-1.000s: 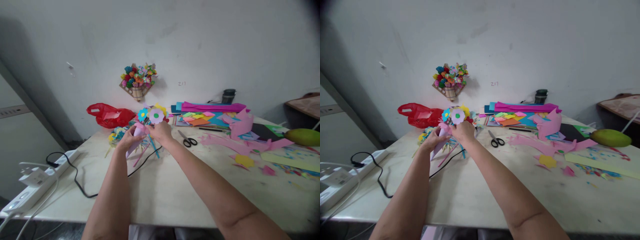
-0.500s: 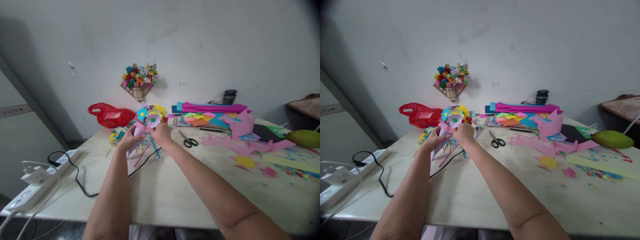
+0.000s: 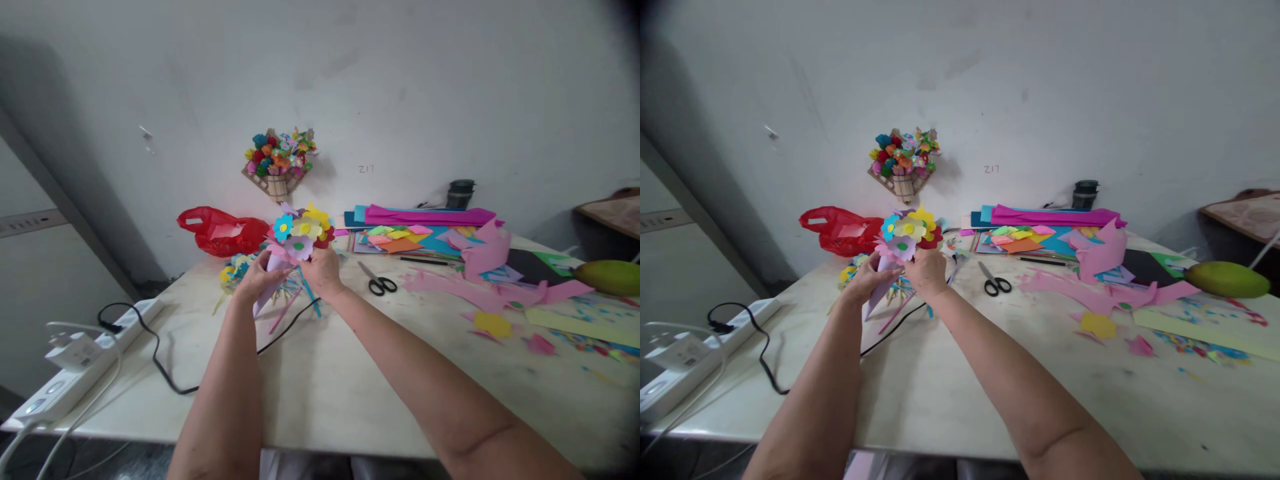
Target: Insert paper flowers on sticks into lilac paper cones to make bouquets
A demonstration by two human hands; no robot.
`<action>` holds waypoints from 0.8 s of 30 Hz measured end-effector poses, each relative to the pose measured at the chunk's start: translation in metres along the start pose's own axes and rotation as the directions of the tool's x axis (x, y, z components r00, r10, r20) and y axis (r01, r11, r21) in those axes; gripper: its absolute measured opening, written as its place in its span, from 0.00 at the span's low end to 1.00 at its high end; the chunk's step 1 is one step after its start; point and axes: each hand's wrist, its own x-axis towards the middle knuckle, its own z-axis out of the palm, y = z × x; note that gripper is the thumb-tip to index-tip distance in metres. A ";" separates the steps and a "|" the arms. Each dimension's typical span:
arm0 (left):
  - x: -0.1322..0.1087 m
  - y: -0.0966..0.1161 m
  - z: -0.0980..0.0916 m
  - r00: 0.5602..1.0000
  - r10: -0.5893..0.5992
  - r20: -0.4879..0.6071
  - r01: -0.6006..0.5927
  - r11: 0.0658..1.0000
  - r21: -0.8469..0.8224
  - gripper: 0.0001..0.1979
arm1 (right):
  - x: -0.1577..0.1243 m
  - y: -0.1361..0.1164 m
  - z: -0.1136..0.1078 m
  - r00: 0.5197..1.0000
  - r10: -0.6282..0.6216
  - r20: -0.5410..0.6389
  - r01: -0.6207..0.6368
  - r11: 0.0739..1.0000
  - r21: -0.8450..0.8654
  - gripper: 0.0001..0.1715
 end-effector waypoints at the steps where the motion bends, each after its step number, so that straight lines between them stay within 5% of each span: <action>1: 0.000 0.000 0.000 1.000 -0.004 -0.002 0.004 1.000 -0.008 0.31 | 0.000 -0.001 0.000 1.000 0.010 0.004 -0.010 1.000 -0.007 0.13; 13: 0.000 -0.001 -0.001 1.000 -0.003 0.012 0.004 0.999 -0.037 0.30 | 0.003 -0.004 -0.004 0.994 0.062 0.088 -0.058 0.997 -0.042 0.22; 24: 0.000 0.001 0.002 1.000 -0.026 -0.004 0.026 1.000 0.008 0.32 | 0.001 -0.004 -0.003 0.997 0.043 0.063 -0.042 0.999 -0.011 0.20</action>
